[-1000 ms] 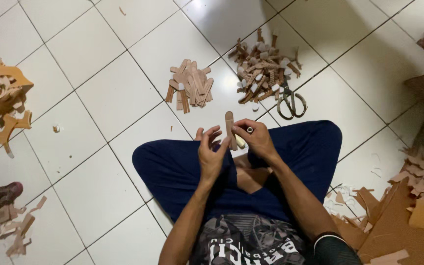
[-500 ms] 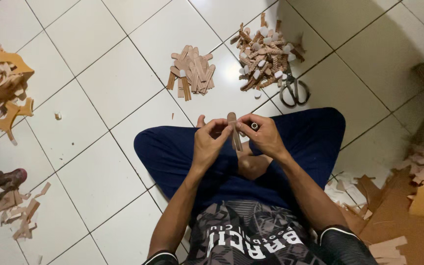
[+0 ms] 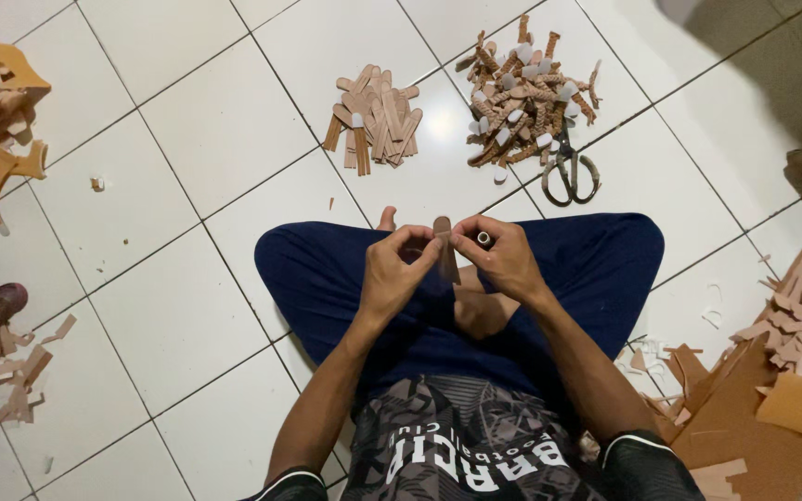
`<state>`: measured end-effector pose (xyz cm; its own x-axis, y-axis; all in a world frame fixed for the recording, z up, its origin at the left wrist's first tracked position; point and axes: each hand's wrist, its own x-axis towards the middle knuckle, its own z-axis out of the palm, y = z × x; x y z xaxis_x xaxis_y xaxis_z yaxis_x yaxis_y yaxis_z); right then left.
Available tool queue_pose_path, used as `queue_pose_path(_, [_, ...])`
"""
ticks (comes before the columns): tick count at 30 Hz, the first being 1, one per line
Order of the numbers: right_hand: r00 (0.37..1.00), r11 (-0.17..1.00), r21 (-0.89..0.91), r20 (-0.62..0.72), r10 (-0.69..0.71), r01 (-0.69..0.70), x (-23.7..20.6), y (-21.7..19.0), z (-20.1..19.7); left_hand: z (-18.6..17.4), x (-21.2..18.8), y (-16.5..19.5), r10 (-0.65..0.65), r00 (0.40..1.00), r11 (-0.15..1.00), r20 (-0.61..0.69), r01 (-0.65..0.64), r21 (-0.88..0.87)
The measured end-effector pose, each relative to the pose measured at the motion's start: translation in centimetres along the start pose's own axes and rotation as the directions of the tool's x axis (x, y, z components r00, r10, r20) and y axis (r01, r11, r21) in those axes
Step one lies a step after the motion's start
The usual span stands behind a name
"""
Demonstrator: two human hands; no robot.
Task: The person sits on the floor and repeatedly wraps a thin strip of material around a cylindrical core to form a spiral shape. They pick up new strips from a pile, wrap them around the core, and place the finished spirals into a growing pile.
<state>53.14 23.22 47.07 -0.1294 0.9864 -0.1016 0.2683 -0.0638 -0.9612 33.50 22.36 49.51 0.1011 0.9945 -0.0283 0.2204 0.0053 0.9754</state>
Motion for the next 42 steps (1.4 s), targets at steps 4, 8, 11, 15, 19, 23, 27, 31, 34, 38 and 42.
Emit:
queue_pose_path(4, [0.999, 0.999, 0.018, 0.012, 0.041, -0.041, 0.1, -0.4, 0.0, -0.1, 0.2, 0.4, 0.132, 0.991, 0.987, -0.021, -0.13, 0.097])
queue_pose_path(8, [0.996, 0.994, 0.09, 0.07, 0.062, -0.069, 0.0, -0.1, 0.2, 0.4, 0.3, 0.7, 0.265, 0.962, 0.944, -0.063, -0.245, 0.222])
queue_pose_path(11, [0.987, 0.961, 0.243, 0.118, 0.109, -0.135, 0.0, 0.4, 0.4, 0.9, 0.2, 0.6, 0.346, 0.932, 0.915, -0.107, -0.31, 0.258])
queue_pose_path(15, [0.996, 0.941, 0.327, 0.059, 0.072, -0.087, -0.1, 0.6, 0.5, 1.1, 0.2, 0.0, 0.052, 0.996, 0.997, -0.069, -0.049, 0.053])
queue_pose_path(19, [0.991, 0.956, 0.264, 0.008, 0.13, -0.128, -0.4, 0.6, 0.7, 0.9, 0.5, -0.5, -0.078, 0.994, 0.986, 0.072, 0.088, -0.142])
queue_pose_path(23, [0.998, 0.956, 0.289, -0.018, 0.057, -0.049, -0.5, 1.3, 0.5, 0.4, 0.5, -0.3, -0.141, 0.982, 0.962, 0.123, 0.165, -0.217])
queue_pose_path(27, [0.986, 0.903, 0.4, 0.033, 0.16, -0.16, -0.4, 2.7, 0.2, -0.1, 0.2, 0.0, 0.053, 0.985, 0.998, 0.163, -0.057, 0.021])
queue_pose_path(31, [0.965, 0.646, 0.718, 0.165, 0.204, -0.259, 0.0, 3.2, 0.9, 0.4, 0.4, -0.5, 0.066, 0.983, 0.998, 0.17, -0.065, -0.009])
queue_pose_path(34, [0.972, 0.892, 0.392, 0.021, 0.234, -0.223, -0.6, 2.4, 1.5, 1.1, 0.7, -1.5, -0.101, 0.993, 0.936, 0.063, 0.116, -0.332])
queue_pose_path(38, [0.999, 0.995, 0.095, -0.047, -0.026, 0.03, -1.3, 0.8, 1.0, 1.5, 0.7, -2.5, -0.138, 0.99, 0.947, 0.038, 0.143, -0.287])
queue_pose_path(42, [0.964, 0.964, -0.073, -0.067, -0.259, 0.254, -1.2, 0.0, 0.5, 1.9, 0.4, -2.2, -0.15, 0.989, 0.949, 0.012, 0.147, -0.278])
